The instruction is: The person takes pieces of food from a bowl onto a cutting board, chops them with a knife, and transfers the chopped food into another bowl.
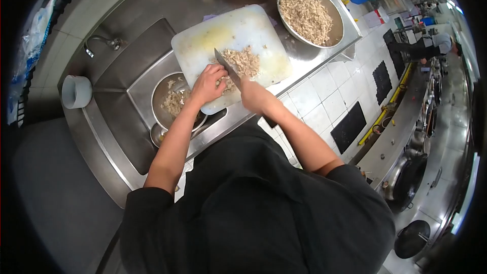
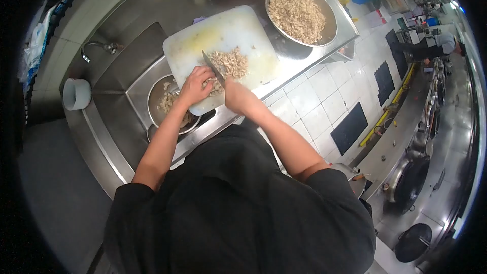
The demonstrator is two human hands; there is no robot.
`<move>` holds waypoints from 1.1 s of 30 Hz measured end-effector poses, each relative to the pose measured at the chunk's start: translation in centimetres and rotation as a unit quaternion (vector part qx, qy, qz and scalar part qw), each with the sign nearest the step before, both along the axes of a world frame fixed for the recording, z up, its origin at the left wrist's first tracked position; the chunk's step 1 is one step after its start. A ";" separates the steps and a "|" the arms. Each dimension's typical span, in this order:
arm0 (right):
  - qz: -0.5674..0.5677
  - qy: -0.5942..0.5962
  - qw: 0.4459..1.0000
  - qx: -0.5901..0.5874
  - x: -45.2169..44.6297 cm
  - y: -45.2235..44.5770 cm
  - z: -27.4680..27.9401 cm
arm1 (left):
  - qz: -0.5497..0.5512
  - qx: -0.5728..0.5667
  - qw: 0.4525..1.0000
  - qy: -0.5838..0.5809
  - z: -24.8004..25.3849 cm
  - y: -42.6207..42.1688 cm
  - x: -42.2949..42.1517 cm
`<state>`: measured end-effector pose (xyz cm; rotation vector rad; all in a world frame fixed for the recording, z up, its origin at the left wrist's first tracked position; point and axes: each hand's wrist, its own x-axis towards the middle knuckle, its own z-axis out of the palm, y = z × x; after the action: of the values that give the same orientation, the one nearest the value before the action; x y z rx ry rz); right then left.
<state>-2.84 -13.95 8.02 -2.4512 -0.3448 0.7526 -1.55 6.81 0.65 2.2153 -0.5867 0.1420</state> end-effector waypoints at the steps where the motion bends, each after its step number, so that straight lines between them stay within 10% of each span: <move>1: -0.022 -0.015 1.000 -0.002 -1.3 0.3 -1.2 | 0.003 -0.002 1.000 0.003 -0.3 0.0 -0.1; 14: -0.080 -0.068 0.992 0.074 1.4 2.2 -6.2 | 0.006 -0.045 0.999 0.013 -1.8 0.4 -0.5; 21: -0.004 0.044 0.999 -0.026 -0.4 1.0 3.1 | 0.017 0.010 1.000 -0.016 -0.4 1.3 -1.5; 28: -0.022 -0.077 0.996 0.038 1.4 2.7 -6.5 | 0.027 0.008 1.000 -0.002 -1.2 1.2 -2.0; 33: 0.004 0.021 0.999 -0.034 -1.6 2.3 0.4 | 0.025 -0.011 1.000 0.016 -1.0 1.4 -1.6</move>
<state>-4.39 -11.62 8.41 -2.4950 -0.3177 0.8306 -3.13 8.24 -0.36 2.2079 -0.5106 0.1390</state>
